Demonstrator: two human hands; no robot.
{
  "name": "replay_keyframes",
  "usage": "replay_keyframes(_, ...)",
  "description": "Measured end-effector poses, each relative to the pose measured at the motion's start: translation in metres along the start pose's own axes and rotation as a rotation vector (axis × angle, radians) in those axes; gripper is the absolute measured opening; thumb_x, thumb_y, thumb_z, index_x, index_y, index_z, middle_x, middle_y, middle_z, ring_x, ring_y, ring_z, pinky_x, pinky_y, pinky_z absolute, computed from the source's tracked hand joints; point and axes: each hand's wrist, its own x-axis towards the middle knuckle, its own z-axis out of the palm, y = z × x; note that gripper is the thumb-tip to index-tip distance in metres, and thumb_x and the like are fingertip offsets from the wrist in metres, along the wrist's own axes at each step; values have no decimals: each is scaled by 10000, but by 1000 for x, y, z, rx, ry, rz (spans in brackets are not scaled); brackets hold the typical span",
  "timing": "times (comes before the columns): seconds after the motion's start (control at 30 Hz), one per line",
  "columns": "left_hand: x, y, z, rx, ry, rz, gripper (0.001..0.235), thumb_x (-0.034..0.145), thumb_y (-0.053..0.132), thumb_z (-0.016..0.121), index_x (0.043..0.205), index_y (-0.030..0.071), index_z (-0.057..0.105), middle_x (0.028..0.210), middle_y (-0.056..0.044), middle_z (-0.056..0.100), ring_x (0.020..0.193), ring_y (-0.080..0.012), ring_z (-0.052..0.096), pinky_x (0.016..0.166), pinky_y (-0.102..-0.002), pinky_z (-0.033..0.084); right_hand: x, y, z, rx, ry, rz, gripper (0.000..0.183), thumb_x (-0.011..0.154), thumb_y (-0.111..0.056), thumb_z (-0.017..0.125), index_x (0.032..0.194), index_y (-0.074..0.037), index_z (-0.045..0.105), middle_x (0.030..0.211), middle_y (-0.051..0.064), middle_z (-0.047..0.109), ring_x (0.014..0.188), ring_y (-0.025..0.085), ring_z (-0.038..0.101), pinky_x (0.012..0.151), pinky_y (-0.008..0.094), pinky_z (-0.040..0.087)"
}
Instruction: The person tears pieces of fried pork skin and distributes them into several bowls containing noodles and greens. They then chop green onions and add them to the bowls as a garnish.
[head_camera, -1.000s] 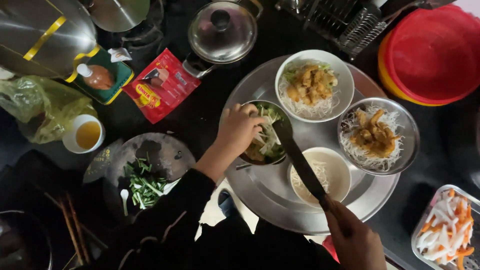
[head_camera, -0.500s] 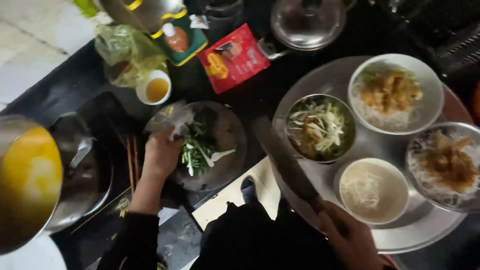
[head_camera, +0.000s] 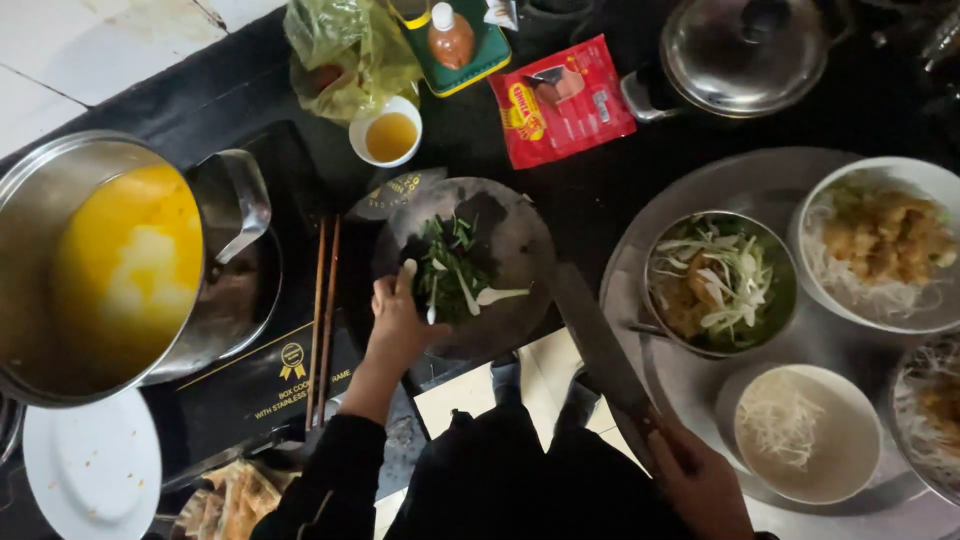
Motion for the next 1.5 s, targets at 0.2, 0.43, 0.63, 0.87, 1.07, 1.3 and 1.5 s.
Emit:
replay_keyframes(0.2,-11,14,-1,-251,-1,3,1102,725,208,961,1635,103,350,1463,-157,355,1406,-448,385,1174,-563,423,7,6,1,-63,-14,-11,426,929,-295,710,1326,-186,818,1132,23,899,861,157,763,872,294,561)
replay_keyframes(0.43,-22,41,-4,-388,-5,-120,1303,693,324,1002,1675,94,176,1525,-161,271,1411,-414,413,1185,-561,438,3,-15,11,-36,-127,-55,392,955,-304,687,1304,-200,834,745,75,758,604,172,611,654,306,530)
replay_keyframes(0.63,-27,68,6,-338,36,-197,1491,660,429,1029,1696,72,17,1548,-170,164,1479,-407,236,1236,-504,322,4,-39,24,-139,-175,-146,474,939,-371,657,1393,-310,777,839,19,810,766,115,741,762,254,548)
replay_keyframes(0.87,-10,71,4,-203,34,-223,1519,692,592,968,1706,133,-65,1618,-228,84,1504,-511,154,1149,-594,393,10,-55,30,-202,-221,-178,347,981,-382,615,1215,-271,845,706,-17,736,580,112,620,626,278,515)
replay_keyframes(1.07,-10,75,-22,-219,-27,-113,1333,719,425,977,1716,258,108,1440,-125,274,1327,-449,420,1060,-584,519,13,-70,36,-221,-208,-160,378,989,-359,619,1308,-278,804,745,-12,774,600,112,628,626,268,505)
replay_keyframes(1.3,-10,76,-19,-273,-48,-104,1070,818,225,918,1682,271,289,1502,-148,241,1289,-436,517,1098,-555,517,8,-104,52,-329,-404,-233,418,1017,-413,522,1354,-275,727,962,-1,755,842,129,676,789,297,515)
replay_keyframes(1.5,-8,65,-19,-449,-41,-120,865,909,21,747,1652,229,355,1521,-128,263,1235,-392,597,1025,-470,599,18,-92,69,-362,-336,-305,506,987,-477,537,1428,-266,667,1038,11,825,907,154,753,873,329,549)
